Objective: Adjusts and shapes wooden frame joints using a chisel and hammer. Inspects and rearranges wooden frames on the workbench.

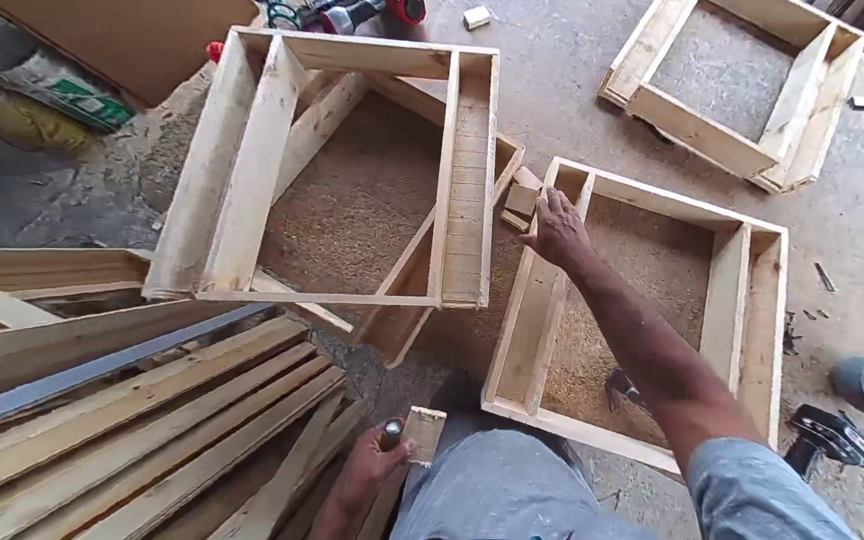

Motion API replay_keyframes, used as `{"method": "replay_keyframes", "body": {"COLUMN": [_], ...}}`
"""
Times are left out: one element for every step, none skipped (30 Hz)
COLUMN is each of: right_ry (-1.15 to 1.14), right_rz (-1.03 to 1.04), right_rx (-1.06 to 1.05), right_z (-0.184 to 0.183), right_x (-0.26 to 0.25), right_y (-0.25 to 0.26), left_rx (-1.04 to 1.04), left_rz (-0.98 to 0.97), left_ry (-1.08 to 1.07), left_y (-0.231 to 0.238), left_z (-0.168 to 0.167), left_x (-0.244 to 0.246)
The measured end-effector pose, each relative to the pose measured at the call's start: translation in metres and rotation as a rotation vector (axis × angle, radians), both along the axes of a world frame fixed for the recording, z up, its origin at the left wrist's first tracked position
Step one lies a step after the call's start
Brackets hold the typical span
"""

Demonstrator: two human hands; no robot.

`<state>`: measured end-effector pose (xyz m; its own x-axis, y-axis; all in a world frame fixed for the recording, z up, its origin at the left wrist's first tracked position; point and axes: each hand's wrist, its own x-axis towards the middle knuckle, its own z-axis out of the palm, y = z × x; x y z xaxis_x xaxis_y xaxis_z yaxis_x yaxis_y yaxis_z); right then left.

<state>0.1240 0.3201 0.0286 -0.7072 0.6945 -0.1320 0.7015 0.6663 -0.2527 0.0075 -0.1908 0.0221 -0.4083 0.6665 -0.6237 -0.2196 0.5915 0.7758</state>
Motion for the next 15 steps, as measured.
{"method": "replay_keyframes", "body": {"right_ry": [-0.079, -0.172, -0.255, -0.319, -0.366, -0.380, -0.362, -0.349, -0.341, -0.332, -0.312, -0.282, -0.254, -0.251, -0.272], "right_rz": [0.039, 0.074, 0.098, 0.112, 0.113, 0.105, 0.084, 0.069, 0.061, 0.061, 0.064, 0.056, 0.049, 0.040, 0.038], "right_rx": [0.029, 0.043, 0.051, 0.045, 0.022, -0.009, -0.038, -0.062, -0.092, -0.111, -0.107, -0.095, -0.082, -0.070, -0.065], "right_z": [-0.023, -0.044, -0.059, -0.071, -0.077, -0.078, -0.075, -0.069, -0.064, -0.061, -0.059, -0.055, -0.053, -0.051, -0.052], "right_x": [-0.030, -0.051, -0.067, -0.080, -0.088, -0.092, -0.094, -0.095, -0.095, -0.095, -0.096, -0.097, -0.097, -0.098, -0.099], "right_y": [0.023, 0.040, 0.053, 0.061, 0.064, 0.063, 0.061, 0.059, 0.057, 0.057, 0.059, 0.060, 0.063, 0.070, 0.079], "left_rx": [-0.019, -0.031, -0.045, -0.062, -0.083, -0.104, -0.126, -0.150, -0.173, -0.200, -0.222, -0.239, -0.248, -0.246, -0.239], "left_rz": [-0.019, -0.026, -0.030, -0.033, -0.036, -0.045, -0.053, -0.062, -0.076, -0.095, -0.111, -0.124, -0.140, -0.155, -0.165], "left_ry": [0.009, 0.005, 0.000, -0.008, -0.021, -0.040, -0.060, -0.075, -0.087, -0.095, -0.106, -0.113, -0.110, -0.096, -0.088], "left_y": [0.003, 0.005, 0.006, 0.005, 0.003, 0.000, -0.002, -0.002, 0.000, 0.004, 0.008, 0.012, 0.015, 0.021, 0.025], "left_z": [0.000, 0.000, -0.002, -0.004, -0.008, -0.013, -0.018, -0.021, -0.023, -0.024, -0.025, -0.027, -0.027, -0.029, -0.032], "left_x": [-0.011, -0.021, -0.031, -0.041, -0.049, -0.057, -0.064, -0.071, -0.077, -0.082, -0.087, -0.093, -0.099, -0.103, -0.106]}}
